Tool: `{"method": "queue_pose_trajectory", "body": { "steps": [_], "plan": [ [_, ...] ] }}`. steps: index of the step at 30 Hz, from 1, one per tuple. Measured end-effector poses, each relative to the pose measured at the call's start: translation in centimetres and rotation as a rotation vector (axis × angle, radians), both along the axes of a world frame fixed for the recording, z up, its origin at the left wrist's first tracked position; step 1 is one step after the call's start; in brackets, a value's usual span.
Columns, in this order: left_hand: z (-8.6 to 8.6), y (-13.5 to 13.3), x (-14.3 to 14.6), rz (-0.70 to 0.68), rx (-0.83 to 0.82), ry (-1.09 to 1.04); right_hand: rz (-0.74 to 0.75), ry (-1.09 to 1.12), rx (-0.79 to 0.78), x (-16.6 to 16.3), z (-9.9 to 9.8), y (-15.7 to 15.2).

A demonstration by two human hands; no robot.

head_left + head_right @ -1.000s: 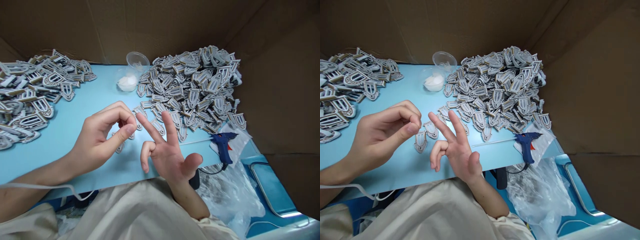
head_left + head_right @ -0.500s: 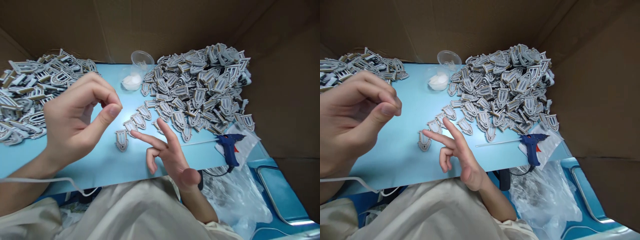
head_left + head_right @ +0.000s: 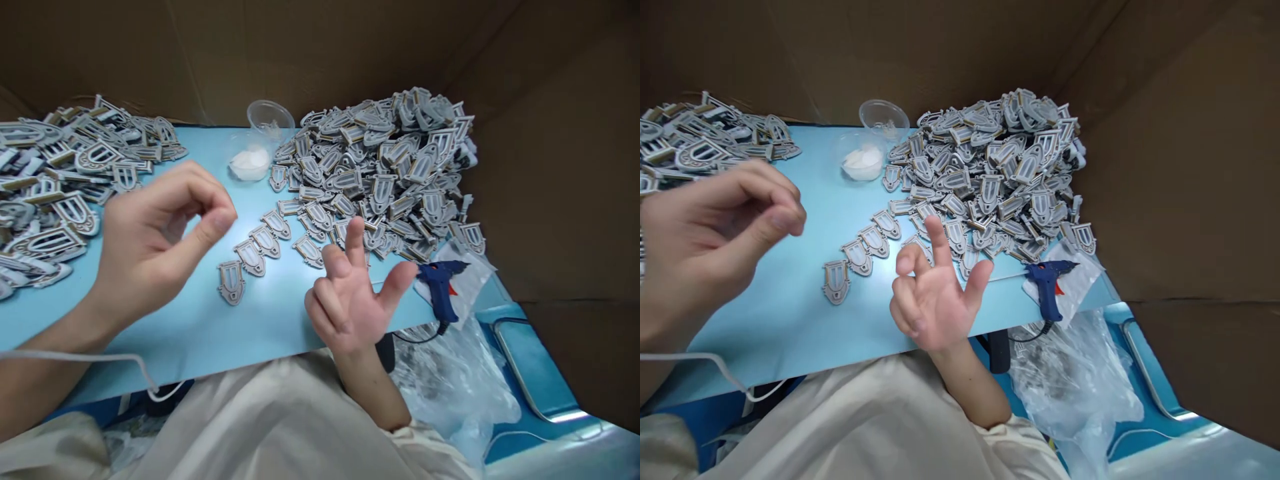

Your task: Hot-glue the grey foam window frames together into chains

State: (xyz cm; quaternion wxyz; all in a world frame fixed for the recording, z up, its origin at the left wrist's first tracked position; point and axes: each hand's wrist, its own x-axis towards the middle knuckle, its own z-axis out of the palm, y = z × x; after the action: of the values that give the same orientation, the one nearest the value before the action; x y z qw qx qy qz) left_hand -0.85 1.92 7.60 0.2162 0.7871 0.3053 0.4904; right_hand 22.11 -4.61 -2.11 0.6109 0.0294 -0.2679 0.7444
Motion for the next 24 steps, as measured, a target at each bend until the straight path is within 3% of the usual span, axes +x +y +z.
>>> {"method": "queue_pose_trajectory", "body": {
  "steps": [4,10,18,24],
  "plan": [
    [-0.6,-2.3,2.0,-0.128,-0.064,0.132,0.051,0.184,-0.082,-0.9,0.3,0.5],
    [-2.3,-3.2,3.1,-0.109,0.158,0.21,0.093,0.218,-0.104,-2.0,0.5,0.3],
    [-2.1,-3.2,2.4,-0.084,0.387,0.26,0.126,0.248,-0.139,-3.0,0.4,0.0],
    [-3.0,-2.9,2.3,-0.131,0.472,0.325,0.121,0.177,-0.178,-3.1,0.8,0.0]
  ]
}}
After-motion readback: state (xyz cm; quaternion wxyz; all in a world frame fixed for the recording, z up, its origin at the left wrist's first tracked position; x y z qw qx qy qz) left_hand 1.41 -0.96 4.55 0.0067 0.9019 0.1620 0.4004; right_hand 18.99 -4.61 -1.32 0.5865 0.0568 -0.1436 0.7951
